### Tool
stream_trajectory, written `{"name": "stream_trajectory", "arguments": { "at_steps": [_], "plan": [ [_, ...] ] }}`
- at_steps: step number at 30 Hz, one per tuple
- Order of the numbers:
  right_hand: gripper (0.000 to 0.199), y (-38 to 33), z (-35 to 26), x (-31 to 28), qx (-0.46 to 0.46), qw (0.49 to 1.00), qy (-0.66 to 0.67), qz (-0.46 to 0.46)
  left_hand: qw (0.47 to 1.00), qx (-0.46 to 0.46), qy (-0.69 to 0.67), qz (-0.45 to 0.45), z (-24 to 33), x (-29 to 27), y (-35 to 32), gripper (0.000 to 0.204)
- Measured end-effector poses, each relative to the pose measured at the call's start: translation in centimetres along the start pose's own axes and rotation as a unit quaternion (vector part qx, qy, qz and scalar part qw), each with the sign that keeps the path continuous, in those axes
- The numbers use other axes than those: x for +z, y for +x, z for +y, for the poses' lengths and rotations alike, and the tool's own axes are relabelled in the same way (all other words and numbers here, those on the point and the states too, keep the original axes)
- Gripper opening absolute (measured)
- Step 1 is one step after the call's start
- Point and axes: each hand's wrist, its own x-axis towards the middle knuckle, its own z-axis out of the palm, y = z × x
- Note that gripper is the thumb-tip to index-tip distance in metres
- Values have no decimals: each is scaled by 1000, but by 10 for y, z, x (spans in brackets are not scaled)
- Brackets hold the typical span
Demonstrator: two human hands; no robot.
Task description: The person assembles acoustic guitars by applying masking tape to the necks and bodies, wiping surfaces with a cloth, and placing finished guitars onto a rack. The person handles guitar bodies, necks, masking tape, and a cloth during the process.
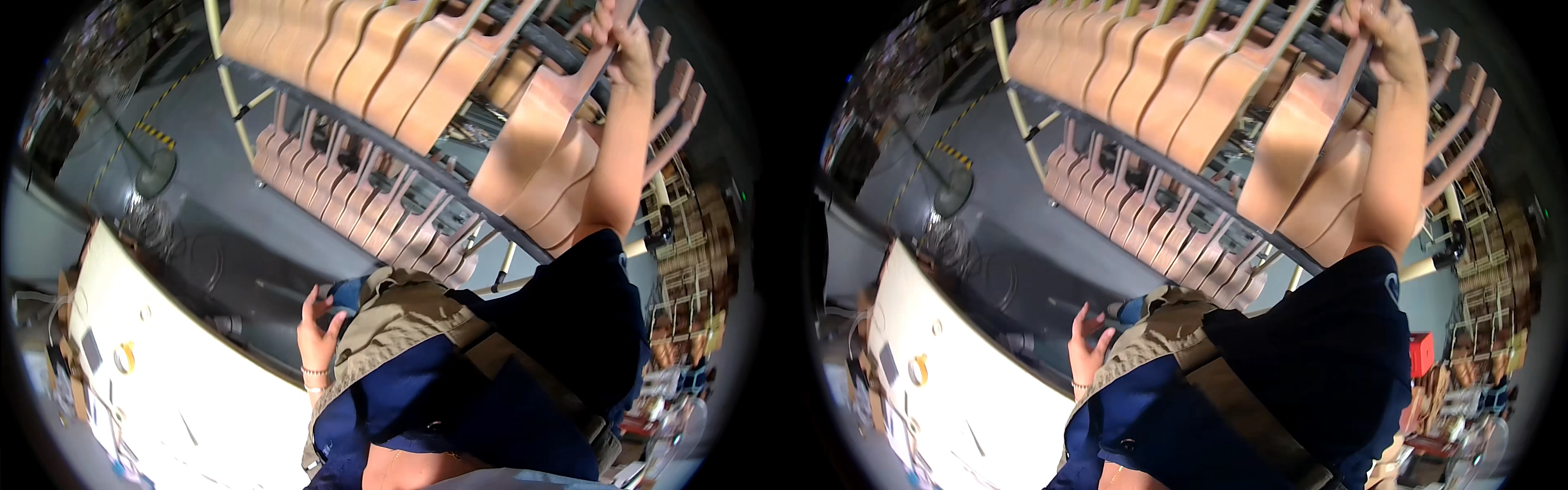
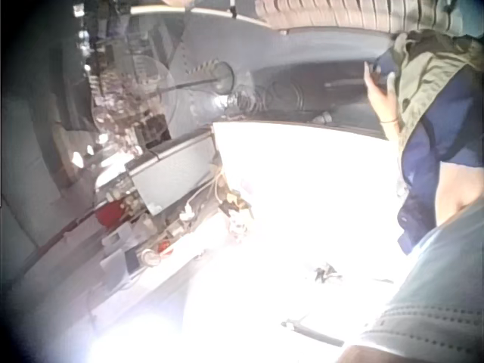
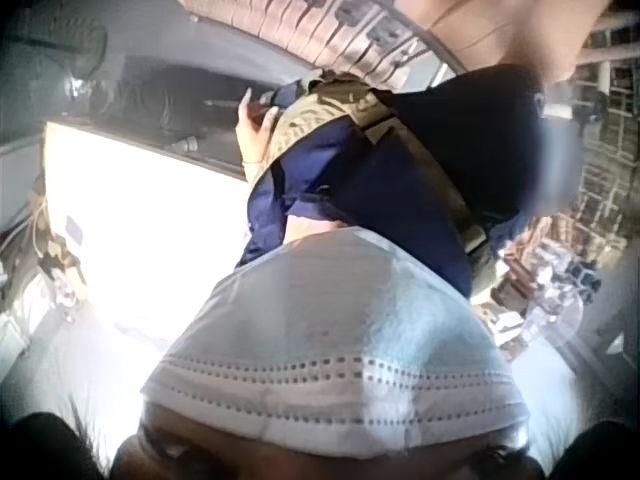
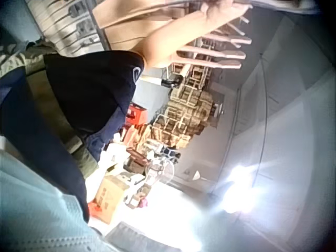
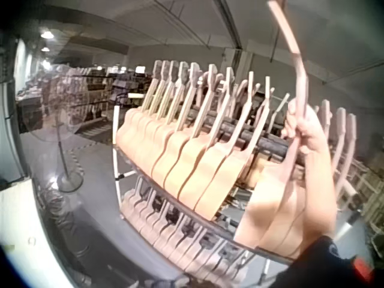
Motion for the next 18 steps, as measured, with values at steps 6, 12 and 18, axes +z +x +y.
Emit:
{"name": "stream_trajectory", "arguments": {
  "at_steps": [6, 12, 18],
  "plan": [
    [26, 94, -14, 202, 0, 965, 258, -51, 970, -1, -152, 189, -28, -12, -23, 62],
    [35, 93, 29, 316, 113, 738, 610, -266, 823, 77, -454, 334, -38, -29, -88, 97],
    [29, 19, 73, 526, 317, 568, 696, -304, 556, 105, -330, 756, -29, -20, -204, 90]
  ]
}}
